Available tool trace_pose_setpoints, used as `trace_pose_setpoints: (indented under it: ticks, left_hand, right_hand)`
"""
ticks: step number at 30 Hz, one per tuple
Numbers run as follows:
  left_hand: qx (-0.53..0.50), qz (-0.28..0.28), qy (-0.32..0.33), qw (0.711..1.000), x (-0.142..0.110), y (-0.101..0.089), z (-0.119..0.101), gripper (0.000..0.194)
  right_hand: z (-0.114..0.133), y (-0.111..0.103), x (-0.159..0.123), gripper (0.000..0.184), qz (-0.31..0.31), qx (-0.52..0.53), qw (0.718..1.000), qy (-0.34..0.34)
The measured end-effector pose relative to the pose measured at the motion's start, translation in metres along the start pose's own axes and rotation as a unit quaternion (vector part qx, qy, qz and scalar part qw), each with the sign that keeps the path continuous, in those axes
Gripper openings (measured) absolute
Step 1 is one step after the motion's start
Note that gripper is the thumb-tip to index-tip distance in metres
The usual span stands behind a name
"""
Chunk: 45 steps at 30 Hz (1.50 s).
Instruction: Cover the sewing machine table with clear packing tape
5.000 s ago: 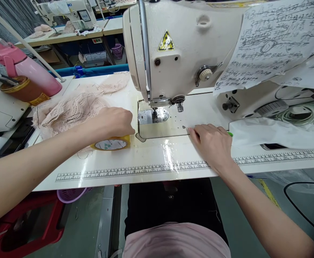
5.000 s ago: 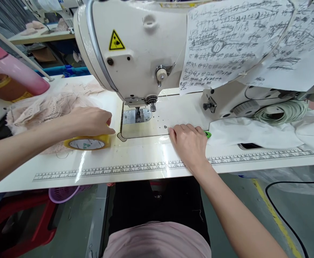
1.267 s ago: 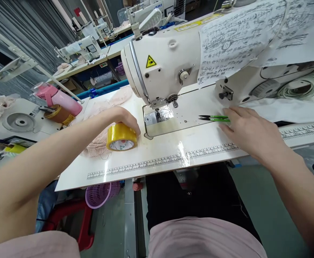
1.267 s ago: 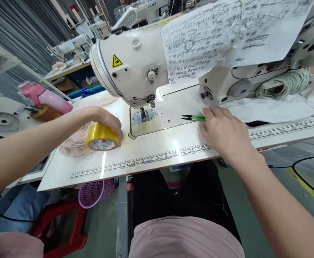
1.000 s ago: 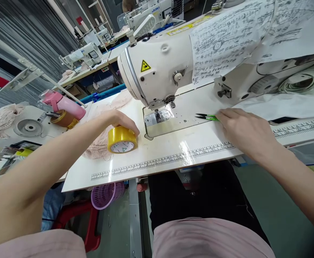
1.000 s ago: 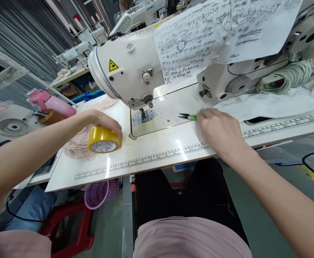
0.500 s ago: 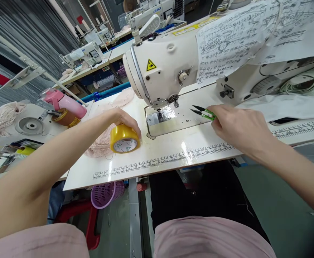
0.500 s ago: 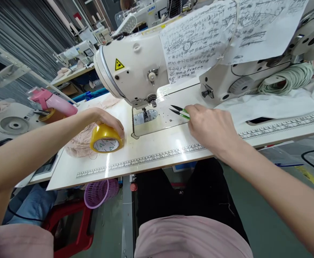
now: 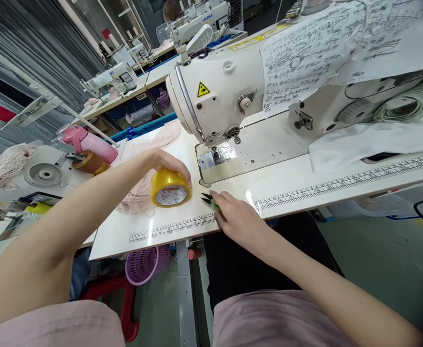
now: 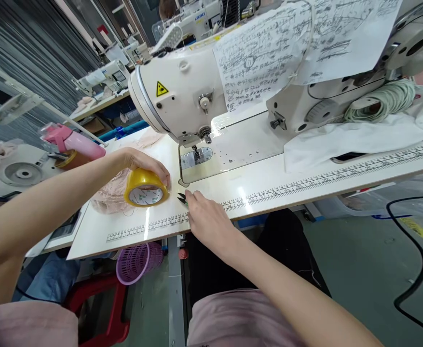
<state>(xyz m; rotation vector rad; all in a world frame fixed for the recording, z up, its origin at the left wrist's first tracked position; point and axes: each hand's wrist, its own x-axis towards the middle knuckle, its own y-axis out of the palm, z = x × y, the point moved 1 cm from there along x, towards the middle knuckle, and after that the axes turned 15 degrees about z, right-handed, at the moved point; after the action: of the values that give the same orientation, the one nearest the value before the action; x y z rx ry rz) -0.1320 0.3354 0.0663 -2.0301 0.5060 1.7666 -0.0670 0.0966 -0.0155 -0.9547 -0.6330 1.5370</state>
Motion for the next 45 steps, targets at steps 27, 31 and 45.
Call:
trace_pose_setpoints:
  ticks: [27, 31, 45]
  left_hand:
    - [-0.034, 0.029, 0.031, 0.999, 0.007, -0.005, 0.01, 0.052]
    - [-0.035, 0.021, 0.031, 0.999, 0.004, -0.002, 0.007, 0.047]
    - [-0.046, 0.018, 0.032, 0.998, 0.005, -0.002, 0.009, 0.053]
  right_hand:
    - [0.041, 0.03, 0.025, 0.058, -0.037, -0.091, 0.992, 0.083]
    - [0.041, 0.031, 0.026, 0.059, -0.043, -0.095, 0.991, 0.085]
    - [0.037, 0.027, 0.044, 0.059, -0.059, -0.116, 0.988, 0.083]
